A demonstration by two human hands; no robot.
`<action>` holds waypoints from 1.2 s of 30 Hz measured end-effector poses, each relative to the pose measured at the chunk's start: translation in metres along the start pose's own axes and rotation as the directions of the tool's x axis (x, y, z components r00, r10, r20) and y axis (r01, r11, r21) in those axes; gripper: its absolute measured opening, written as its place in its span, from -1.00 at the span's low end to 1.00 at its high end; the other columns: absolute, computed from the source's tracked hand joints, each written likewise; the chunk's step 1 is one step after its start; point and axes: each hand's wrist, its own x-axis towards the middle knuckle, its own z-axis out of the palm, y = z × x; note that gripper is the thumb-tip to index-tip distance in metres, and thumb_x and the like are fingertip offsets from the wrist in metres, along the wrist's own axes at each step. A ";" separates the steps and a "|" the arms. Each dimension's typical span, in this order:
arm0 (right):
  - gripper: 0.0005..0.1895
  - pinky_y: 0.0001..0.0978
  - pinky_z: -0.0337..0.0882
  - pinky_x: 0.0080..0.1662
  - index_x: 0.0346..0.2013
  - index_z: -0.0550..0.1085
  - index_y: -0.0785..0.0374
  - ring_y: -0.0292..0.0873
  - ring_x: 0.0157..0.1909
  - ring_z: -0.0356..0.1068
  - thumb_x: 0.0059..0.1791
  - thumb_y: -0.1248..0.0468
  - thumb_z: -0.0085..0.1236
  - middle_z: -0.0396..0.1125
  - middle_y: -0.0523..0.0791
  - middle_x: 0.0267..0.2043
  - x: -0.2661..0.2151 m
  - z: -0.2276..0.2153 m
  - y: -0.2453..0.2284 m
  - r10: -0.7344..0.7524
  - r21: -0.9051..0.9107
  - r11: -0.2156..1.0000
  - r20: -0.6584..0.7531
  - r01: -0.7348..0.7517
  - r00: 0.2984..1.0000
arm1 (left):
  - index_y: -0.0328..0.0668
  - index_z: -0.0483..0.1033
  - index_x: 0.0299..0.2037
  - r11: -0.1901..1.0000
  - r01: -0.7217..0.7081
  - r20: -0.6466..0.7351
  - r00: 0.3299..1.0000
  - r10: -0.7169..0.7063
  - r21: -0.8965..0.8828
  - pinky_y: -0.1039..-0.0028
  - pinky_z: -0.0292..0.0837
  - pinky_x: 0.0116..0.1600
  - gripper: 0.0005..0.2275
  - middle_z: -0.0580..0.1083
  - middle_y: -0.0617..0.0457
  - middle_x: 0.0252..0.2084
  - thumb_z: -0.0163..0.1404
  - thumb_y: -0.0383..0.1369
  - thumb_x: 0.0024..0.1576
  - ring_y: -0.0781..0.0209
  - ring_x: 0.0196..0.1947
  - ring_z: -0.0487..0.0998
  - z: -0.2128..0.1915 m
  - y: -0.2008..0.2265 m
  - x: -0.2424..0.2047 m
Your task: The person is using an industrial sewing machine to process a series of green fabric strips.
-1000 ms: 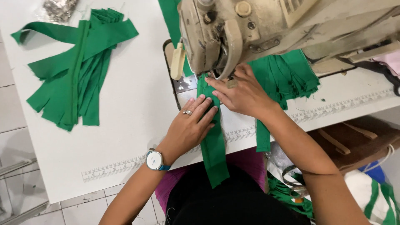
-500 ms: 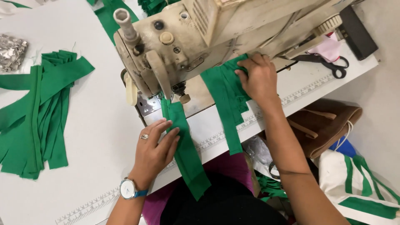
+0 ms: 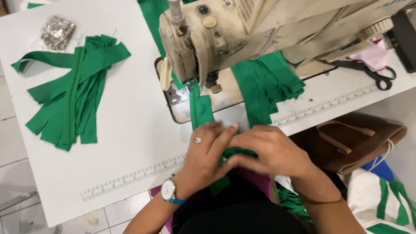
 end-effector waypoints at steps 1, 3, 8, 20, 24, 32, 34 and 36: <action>-0.70 -0.11 0.49 -0.37 -0.11 0.61 0.13 0.05 -0.47 0.48 -0.05 0.07 0.29 0.47 -0.05 -0.44 -0.001 -0.004 -0.004 -0.003 0.006 1.000 0.004 0.003 1.000 | -0.24 0.39 0.31 1.000 0.007 -0.001 1.000 -0.007 0.004 -0.04 0.37 0.24 -0.44 0.48 -0.19 -0.03 0.11 -0.08 0.17 -0.31 0.10 0.51 -0.003 0.003 -0.006; -0.44 -0.42 0.41 -0.23 0.07 0.40 0.13 -0.25 -0.34 0.33 -0.11 0.02 0.40 0.31 -0.17 -0.33 -0.001 -0.013 -0.013 0.061 0.346 0.934 0.079 -0.085 0.995 | -0.17 0.50 -0.04 0.942 0.164 0.059 0.986 -0.153 -0.293 0.31 0.27 -0.16 -0.70 0.37 0.11 -0.45 -0.05 -0.62 0.02 0.13 -0.46 0.40 -0.010 0.009 -0.017; -0.04 -0.21 0.46 0.26 0.37 0.19 0.29 -0.09 0.18 0.45 -0.21 0.16 0.50 0.42 0.01 0.12 -0.013 0.027 0.008 0.167 0.675 0.718 0.071 -0.170 0.983 | -0.17 0.44 -0.22 0.556 0.564 0.019 0.712 -0.702 -0.611 0.48 0.48 -0.31 -0.91 0.55 0.03 -0.41 0.04 -0.39 0.13 0.27 -0.46 0.57 -0.014 0.026 -0.034; -0.60 -0.30 0.54 -0.12 -0.10 0.60 0.37 -0.20 -0.23 0.48 -0.14 0.21 0.43 0.48 -0.02 -0.25 0.006 0.067 0.000 0.272 0.633 0.765 -0.148 -0.120 0.951 | -0.32 0.62 -0.15 0.516 0.482 0.042 0.758 -0.650 -0.708 0.32 0.56 -0.25 -0.88 0.62 -0.12 -0.42 0.04 -0.52 0.18 0.25 -0.34 0.59 -0.004 0.006 -0.063; -0.88 -0.33 0.49 -0.23 -0.28 0.64 0.31 -0.18 -0.38 0.44 -0.08 0.34 0.34 0.45 -0.06 -0.40 0.012 0.064 -0.007 0.269 0.527 0.838 -0.176 -0.140 0.947 | -0.34 0.61 -0.08 0.406 0.495 0.071 0.696 -0.715 -0.768 0.31 0.55 -0.24 -0.85 0.62 -0.07 -0.37 -0.01 -0.51 0.23 0.35 -0.29 0.50 0.006 0.013 -0.065; -0.87 -0.30 0.39 -0.33 -0.28 0.59 0.27 -0.15 -0.49 0.30 0.05 0.37 0.09 0.35 -0.08 -0.51 0.007 0.059 -0.002 0.329 0.365 0.892 -0.117 -0.267 0.937 | -0.34 0.26 0.20 0.834 0.422 -0.201 0.837 -0.509 -0.356 0.23 0.57 -0.10 -0.44 0.39 -0.15 0.05 0.27 -0.55 0.02 -0.14 -0.08 0.57 -0.040 0.009 -0.027; -0.87 -0.29 0.38 -0.35 -0.27 0.59 0.25 -0.12 -0.49 0.31 0.05 0.36 0.08 0.34 -0.07 -0.52 0.007 0.057 -0.002 0.325 0.324 0.905 -0.108 -0.276 0.940 | -0.36 0.44 0.07 0.881 0.381 -0.216 0.869 -0.444 -0.280 0.27 0.57 -0.17 -0.60 0.48 -0.10 -0.09 0.25 -0.58 0.02 -0.13 -0.18 0.61 -0.050 0.008 -0.021; -0.88 -0.29 0.40 -0.33 -0.24 0.58 0.23 -0.10 -0.46 0.34 0.06 0.36 0.07 0.32 -0.09 -0.50 0.008 0.054 -0.002 0.303 0.307 0.918 -0.132 -0.252 0.944 | -0.20 0.66 -0.23 0.841 0.443 -0.154 0.850 -0.504 -0.310 0.49 0.51 -0.33 -0.85 0.57 0.07 -0.39 0.24 -0.57 0.03 0.14 -0.42 0.64 -0.054 0.004 -0.023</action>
